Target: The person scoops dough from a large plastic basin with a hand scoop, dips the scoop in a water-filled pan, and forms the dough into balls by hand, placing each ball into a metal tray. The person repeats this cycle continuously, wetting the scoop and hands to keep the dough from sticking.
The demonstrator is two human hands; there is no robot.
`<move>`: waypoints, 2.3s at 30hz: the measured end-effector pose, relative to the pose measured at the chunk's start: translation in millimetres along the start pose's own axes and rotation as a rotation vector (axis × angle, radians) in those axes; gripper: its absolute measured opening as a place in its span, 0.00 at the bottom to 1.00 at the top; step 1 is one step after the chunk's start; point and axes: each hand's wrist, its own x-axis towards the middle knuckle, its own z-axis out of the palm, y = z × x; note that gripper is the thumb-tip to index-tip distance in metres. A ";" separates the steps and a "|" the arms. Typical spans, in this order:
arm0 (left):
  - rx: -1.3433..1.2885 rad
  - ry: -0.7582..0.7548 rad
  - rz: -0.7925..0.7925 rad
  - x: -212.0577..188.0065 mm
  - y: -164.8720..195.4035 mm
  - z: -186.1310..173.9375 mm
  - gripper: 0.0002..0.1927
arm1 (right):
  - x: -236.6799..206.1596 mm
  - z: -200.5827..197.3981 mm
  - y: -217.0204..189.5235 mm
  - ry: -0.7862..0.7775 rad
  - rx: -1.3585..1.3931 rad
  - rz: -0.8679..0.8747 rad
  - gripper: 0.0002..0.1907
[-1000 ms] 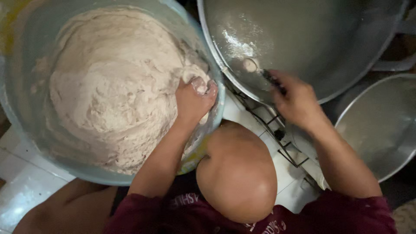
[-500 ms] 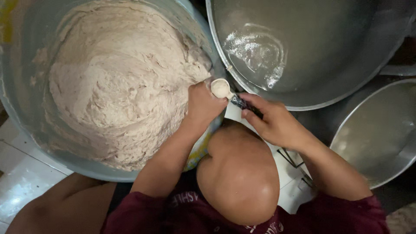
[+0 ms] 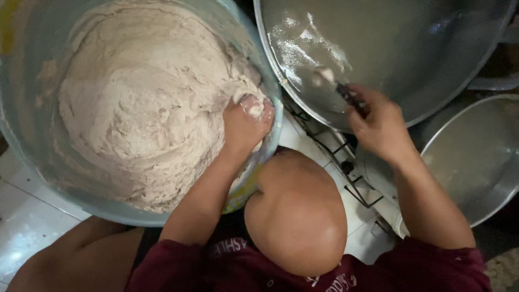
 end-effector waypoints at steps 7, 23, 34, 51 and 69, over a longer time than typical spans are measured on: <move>-0.098 0.004 -0.153 -8.9 10.6 9.1 0.12 | -13.9 16.2 -24.9 -0.285 0.276 0.108 0.23; 0.277 -0.422 -0.249 14.8 -15.3 -52.2 0.51 | -10.1 28.3 -34.0 -0.618 0.737 0.086 0.23; 0.773 -1.191 0.044 -64.7 -46.5 -125.7 0.35 | -5.7 26.1 -46.5 -0.245 0.192 -0.555 0.23; 0.529 -0.419 -0.116 29.0 -39.8 -8.9 0.43 | 31.0 10.5 39.2 0.034 -0.536 0.038 0.19; -0.180 -0.077 -0.045 13.2 3.8 -6.0 0.13 | -14.2 19.1 -59.6 -0.206 0.232 -0.105 0.21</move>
